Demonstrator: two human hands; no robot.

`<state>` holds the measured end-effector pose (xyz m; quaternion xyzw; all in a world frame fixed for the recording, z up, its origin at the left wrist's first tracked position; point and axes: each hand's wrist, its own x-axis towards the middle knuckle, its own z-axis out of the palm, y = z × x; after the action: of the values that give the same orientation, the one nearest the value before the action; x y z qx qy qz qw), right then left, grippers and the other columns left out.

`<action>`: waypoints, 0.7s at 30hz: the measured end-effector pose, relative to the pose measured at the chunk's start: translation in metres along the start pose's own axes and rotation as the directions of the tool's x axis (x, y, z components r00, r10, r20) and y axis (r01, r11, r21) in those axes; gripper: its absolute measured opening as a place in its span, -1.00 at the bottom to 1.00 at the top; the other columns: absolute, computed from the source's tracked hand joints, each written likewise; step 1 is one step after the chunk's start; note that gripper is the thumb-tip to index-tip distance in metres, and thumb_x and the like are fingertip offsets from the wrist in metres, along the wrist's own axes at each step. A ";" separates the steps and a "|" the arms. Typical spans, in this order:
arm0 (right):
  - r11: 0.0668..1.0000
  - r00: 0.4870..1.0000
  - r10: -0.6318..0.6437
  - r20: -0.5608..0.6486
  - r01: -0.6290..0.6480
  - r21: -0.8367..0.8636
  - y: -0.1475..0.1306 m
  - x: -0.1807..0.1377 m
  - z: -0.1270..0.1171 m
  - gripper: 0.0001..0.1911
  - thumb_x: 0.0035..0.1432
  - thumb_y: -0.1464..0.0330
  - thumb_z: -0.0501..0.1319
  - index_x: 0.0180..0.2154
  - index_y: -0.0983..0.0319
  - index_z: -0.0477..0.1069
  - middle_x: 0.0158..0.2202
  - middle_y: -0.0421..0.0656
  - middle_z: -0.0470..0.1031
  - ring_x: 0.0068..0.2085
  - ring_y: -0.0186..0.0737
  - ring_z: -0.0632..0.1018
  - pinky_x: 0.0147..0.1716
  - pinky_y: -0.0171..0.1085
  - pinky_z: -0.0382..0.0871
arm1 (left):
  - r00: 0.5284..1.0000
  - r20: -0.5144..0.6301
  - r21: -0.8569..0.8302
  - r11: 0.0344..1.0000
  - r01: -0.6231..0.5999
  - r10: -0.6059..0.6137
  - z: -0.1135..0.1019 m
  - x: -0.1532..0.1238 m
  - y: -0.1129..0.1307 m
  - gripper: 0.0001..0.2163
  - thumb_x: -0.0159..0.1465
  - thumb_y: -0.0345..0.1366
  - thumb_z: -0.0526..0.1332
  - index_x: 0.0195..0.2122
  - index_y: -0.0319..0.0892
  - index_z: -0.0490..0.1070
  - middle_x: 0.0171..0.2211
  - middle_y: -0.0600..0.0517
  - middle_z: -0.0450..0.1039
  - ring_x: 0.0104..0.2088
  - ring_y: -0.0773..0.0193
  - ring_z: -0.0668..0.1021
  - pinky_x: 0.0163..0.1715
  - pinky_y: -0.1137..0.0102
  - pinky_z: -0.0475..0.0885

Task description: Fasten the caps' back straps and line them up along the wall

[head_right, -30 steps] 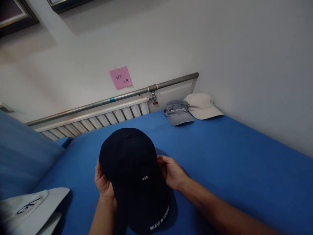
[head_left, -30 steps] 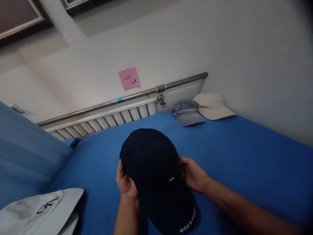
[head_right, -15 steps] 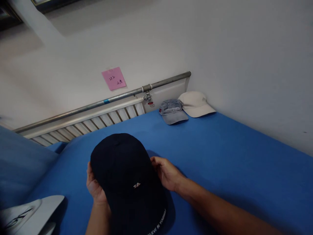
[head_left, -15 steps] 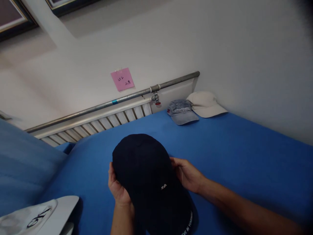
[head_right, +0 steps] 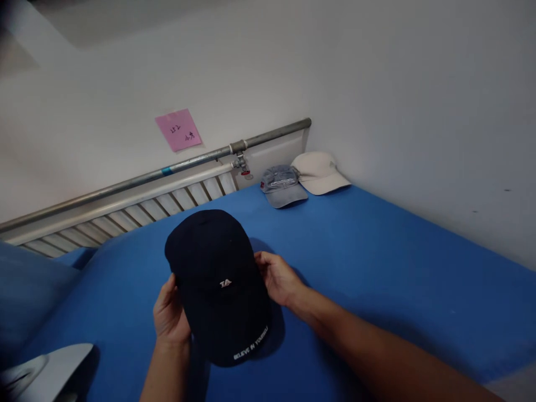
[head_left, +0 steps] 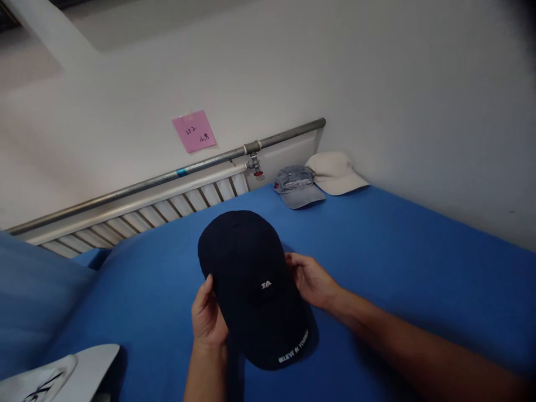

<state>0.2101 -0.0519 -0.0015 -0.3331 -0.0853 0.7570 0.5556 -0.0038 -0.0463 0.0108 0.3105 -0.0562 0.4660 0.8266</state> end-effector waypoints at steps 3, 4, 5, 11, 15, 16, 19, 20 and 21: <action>1.000 1.000 -0.024 0.014 0.024 0.006 -0.001 -0.003 0.002 -0.85 -0.14 0.54 0.11 -0.51 0.27 0.43 -0.57 -0.27 0.43 -0.49 -0.38 0.41 -0.37 -0.34 0.26 | 0.998 0.058 -0.056 0.998 0.000 0.003 -0.004 -0.001 0.001 -0.58 0.39 -0.44 -0.15 0.11 -0.19 0.40 0.12 0.01 0.38 0.17 0.33 0.38 0.23 0.37 0.13; 1.000 1.000 -0.021 0.019 0.021 0.017 -0.001 -0.003 0.002 -0.85 -0.16 0.54 0.10 -0.52 0.27 0.42 -0.59 -0.28 0.42 -0.50 -0.39 0.40 -0.38 -0.34 0.25 | 0.998 0.066 -0.071 0.997 0.004 0.001 -0.005 -0.002 0.001 -0.59 0.39 -0.43 -0.14 0.13 -0.17 0.38 0.14 0.02 0.35 0.19 0.33 0.35 0.25 0.36 0.09; 0.999 1.000 -0.015 0.022 0.014 0.030 -0.001 -0.004 0.002 -0.85 -0.17 0.54 0.10 -0.53 0.27 0.41 -0.60 -0.29 0.40 -0.51 -0.40 0.39 -0.39 -0.35 0.24 | 0.997 0.073 -0.082 0.997 0.010 -0.004 -0.007 -0.003 0.000 -0.60 0.39 -0.41 -0.12 0.14 -0.14 0.37 0.15 0.04 0.33 0.21 0.34 0.32 0.26 0.35 0.06; 0.998 1.000 -0.010 0.024 0.008 0.057 -0.003 -0.008 0.003 -0.88 -0.20 0.53 0.11 -0.56 0.26 0.38 -0.62 -0.32 0.35 -0.53 -0.42 0.34 -0.40 -0.37 0.20 | 0.992 0.122 -0.084 0.995 0.051 -0.041 -0.007 -0.004 -0.004 -0.58 0.41 -0.39 -0.16 0.18 -0.05 0.31 0.18 0.10 0.30 0.23 0.38 0.28 0.28 0.38 -0.02; 0.997 0.998 -0.054 0.042 0.052 0.054 -0.006 -0.010 0.005 -0.90 -0.21 0.53 0.13 -0.55 0.26 0.38 -0.60 -0.32 0.36 -0.52 -0.42 0.35 -0.38 -0.36 0.19 | 0.981 0.188 -0.049 0.997 0.051 -0.041 -0.006 -0.002 -0.004 -0.55 0.40 -0.42 -0.20 0.19 -0.06 0.30 0.18 0.08 0.30 0.22 0.40 0.30 0.26 0.42 0.00; 0.997 0.997 -0.057 0.058 0.054 0.056 -0.006 -0.011 0.005 -0.91 -0.20 0.52 0.14 -0.55 0.26 0.38 -0.60 -0.32 0.37 -0.51 -0.42 0.36 -0.38 -0.36 0.19 | 0.980 0.191 -0.050 0.997 0.059 -0.049 -0.006 -0.002 -0.004 -0.55 0.40 -0.42 -0.20 0.20 -0.05 0.28 0.19 0.08 0.28 0.23 0.40 0.29 0.27 0.42 -0.01; 0.998 0.992 -0.032 0.126 0.025 0.056 -0.009 -0.013 0.005 -0.97 -0.15 0.48 0.19 -0.55 0.26 0.38 -0.60 -0.31 0.39 -0.52 -0.42 0.36 -0.39 -0.37 0.19 | 0.980 0.185 -0.078 0.994 0.082 -0.067 -0.006 -0.004 -0.001 -0.56 0.41 -0.38 -0.19 0.23 -0.03 0.23 0.21 0.09 0.26 0.23 0.41 0.28 0.28 0.40 -0.07; 0.999 0.988 -0.009 0.152 0.002 0.049 -0.009 -0.014 0.005 -0.98 -0.12 0.46 0.20 -0.54 0.26 0.39 -0.60 -0.31 0.40 -0.53 -0.42 0.37 -0.40 -0.37 0.19 | 0.980 0.183 -0.090 0.992 0.093 -0.076 -0.006 -0.005 -0.001 -0.57 0.41 -0.37 -0.18 0.24 -0.03 0.22 0.21 0.09 0.26 0.23 0.41 0.28 0.28 0.39 -0.08; 0.999 0.984 0.019 0.177 -0.026 0.040 -0.010 -0.014 0.005 -0.97 -0.09 0.43 0.21 -0.53 0.26 0.39 -0.60 -0.30 0.41 -0.53 -0.42 0.37 -0.40 -0.37 0.20 | 0.979 0.184 -0.102 0.989 0.105 -0.085 -0.005 -0.006 0.000 -0.57 0.40 -0.36 -0.17 0.24 -0.03 0.21 0.22 0.09 0.25 0.24 0.41 0.28 0.28 0.39 -0.08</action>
<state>0.2174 -0.0599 0.0132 -0.2538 -0.1146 0.7914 0.5442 -0.0083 -0.0476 0.0041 0.3069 -0.1413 0.3922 0.8556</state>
